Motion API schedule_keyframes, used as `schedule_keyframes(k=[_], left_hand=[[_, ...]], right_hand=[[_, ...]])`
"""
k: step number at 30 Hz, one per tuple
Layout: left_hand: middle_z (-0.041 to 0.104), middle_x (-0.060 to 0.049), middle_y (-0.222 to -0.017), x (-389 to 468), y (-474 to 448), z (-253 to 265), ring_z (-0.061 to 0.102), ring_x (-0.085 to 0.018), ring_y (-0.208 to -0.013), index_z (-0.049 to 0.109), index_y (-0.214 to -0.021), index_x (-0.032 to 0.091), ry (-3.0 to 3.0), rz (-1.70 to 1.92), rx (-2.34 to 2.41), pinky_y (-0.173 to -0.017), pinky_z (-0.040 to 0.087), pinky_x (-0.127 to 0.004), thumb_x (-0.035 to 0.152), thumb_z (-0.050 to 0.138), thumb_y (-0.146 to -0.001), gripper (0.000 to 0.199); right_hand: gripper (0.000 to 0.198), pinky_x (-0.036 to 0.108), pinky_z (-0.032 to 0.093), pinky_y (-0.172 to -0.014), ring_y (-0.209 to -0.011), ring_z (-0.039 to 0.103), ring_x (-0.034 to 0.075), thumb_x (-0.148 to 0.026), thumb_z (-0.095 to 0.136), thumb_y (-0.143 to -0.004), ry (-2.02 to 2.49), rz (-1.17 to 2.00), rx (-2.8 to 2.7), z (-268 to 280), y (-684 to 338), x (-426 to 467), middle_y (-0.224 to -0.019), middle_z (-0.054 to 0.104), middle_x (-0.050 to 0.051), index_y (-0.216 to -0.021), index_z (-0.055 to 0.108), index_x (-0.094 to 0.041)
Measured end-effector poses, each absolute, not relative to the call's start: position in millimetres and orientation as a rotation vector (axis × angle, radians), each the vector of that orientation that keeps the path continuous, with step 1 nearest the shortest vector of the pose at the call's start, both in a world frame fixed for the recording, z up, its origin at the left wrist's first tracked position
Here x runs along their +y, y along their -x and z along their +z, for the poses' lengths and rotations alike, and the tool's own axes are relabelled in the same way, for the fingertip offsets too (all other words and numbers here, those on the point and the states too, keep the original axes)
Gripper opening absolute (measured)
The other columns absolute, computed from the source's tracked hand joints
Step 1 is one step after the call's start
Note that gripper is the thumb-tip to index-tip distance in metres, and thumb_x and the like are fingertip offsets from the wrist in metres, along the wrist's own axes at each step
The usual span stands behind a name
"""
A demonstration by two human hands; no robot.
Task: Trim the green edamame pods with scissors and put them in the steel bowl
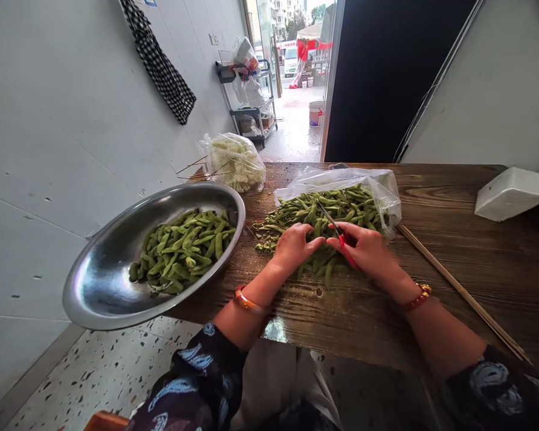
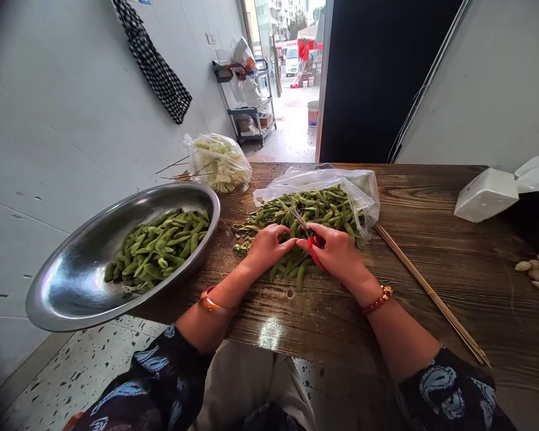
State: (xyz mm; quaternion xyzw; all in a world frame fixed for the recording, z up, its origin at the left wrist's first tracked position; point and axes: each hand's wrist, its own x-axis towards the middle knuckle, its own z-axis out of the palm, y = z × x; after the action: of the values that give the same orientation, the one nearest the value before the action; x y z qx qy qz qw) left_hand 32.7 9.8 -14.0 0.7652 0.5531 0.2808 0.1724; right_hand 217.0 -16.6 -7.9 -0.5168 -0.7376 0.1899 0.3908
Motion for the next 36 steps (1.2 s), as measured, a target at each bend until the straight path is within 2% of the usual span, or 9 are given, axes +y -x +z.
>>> schedule_keyframes(k=[3,6,9,12,19,24,28,36], left_hand=[[0.061,-0.003,-0.076,11.7,-32.8,-16.8,0.052,-0.015,-0.07,0.068,-0.087,0.015,-2.121,0.87,1.472,-0.066,0.039,-0.026,0.024,0.068,-0.074,0.016],[0.057,0.0,-0.069,12.5,-30.1,-14.8,0.05,-0.012,-0.068,0.066,-0.076,0.015,-1.951,1.011,1.36,-0.063,0.037,-0.024,0.021,0.068,-0.073,0.007],[0.05,0.002,-0.061,9.4,-27.6,-8.9,0.044,-0.01,-0.06,0.061,-0.069,0.014,-1.695,1.108,1.212,-0.055,0.032,-0.021,0.031,0.064,-0.078,0.02],[0.042,0.005,-0.055,4.6,-26.9,-2.7,0.036,-0.007,-0.05,0.058,-0.073,0.015,-1.443,1.109,1.066,-0.048,0.026,-0.02,0.037,0.064,-0.078,0.024],[0.049,0.005,-0.059,0.9,-27.6,0.7,0.037,-0.005,-0.049,0.063,-0.084,0.014,-1.337,1.143,0.975,-0.047,0.029,-0.019,0.035,0.071,-0.073,0.025],[0.062,-0.001,-0.075,0.5,-29.4,-1.0,0.051,-0.01,-0.065,0.068,-0.084,0.013,-1.458,1.086,0.951,-0.062,0.041,-0.021,0.036,0.071,-0.073,0.025],[0.065,-0.002,-0.079,-0.5,-29.9,0.1,0.055,-0.011,-0.071,0.069,-0.084,0.013,-1.511,1.062,0.94,-0.067,0.043,-0.022,0.036,0.071,-0.073,0.026],[0.064,-0.003,-0.076,1.5,-25.3,-0.1,0.051,-0.011,-0.066,0.069,-0.086,0.012,-1.55,1.051,0.991,-0.062,0.04,-0.022,0.038,0.07,-0.075,0.028]], right_hand=[[0.051,0.025,0.042,-0.056,-0.058,0.054,0.014,-0.054,0.061,-0.081,1.318,0.476,-1.883,-8.8,-217.2,-16.3,-0.068,0.065,0.002,-0.112,0.069,-0.015],[0.051,0.025,0.043,-0.056,-0.058,0.054,0.014,-0.053,0.061,-0.081,1.338,0.455,-1.887,-8.4,-218.3,-15.5,-0.07,0.066,0.002,-0.113,0.069,-0.014],[0.051,0.025,0.043,-0.057,-0.058,0.055,0.014,-0.054,0.061,-0.081,1.355,0.437,-1.877,-7.5,-219.2,-15.2,-0.07,0.066,0.003,-0.113,0.069,-0.014],[0.052,0.026,0.044,-0.057,-0.059,0.055,0.014,-0.054,0.062,-0.08,1.353,0.447,-1.879,-7.2,-219.8,-15.8,-0.071,0.066,0.003,-0.114,0.068,-0.015],[0.053,0.027,0.046,-0.059,-0.06,0.054,0.015,-0.051,0.064,-0.079,1.301,0.547,-1.952,-7.8,-219.7,-16.5,-0.071,0.065,0.002,-0.118,0.066,-0.015],[0.053,0.029,0.049,-0.064,-0.065,0.058,0.016,-0.049,0.066,-0.078,1.278,0.577,-1.937,-7.5,-217.6,-17.6,-0.081,0.068,0.004,-0.117,0.066,-0.014],[0.053,0.03,0.05,-0.071,-0.075,0.062,0.019,-0.049,0.066,-0.078,1.243,0.548,-1.951,-9.3,-217.8,-17.1,-0.094,0.069,0.008,-0.117,0.065,-0.013],[0.044,0.025,0.041,-0.055,-0.056,0.051,0.013,-0.047,0.063,-0.081,1.24,0.591,-1.977,-6.5,-217.9,-18.2,-0.066,0.063,0.0,-0.112,0.069,-0.017]])
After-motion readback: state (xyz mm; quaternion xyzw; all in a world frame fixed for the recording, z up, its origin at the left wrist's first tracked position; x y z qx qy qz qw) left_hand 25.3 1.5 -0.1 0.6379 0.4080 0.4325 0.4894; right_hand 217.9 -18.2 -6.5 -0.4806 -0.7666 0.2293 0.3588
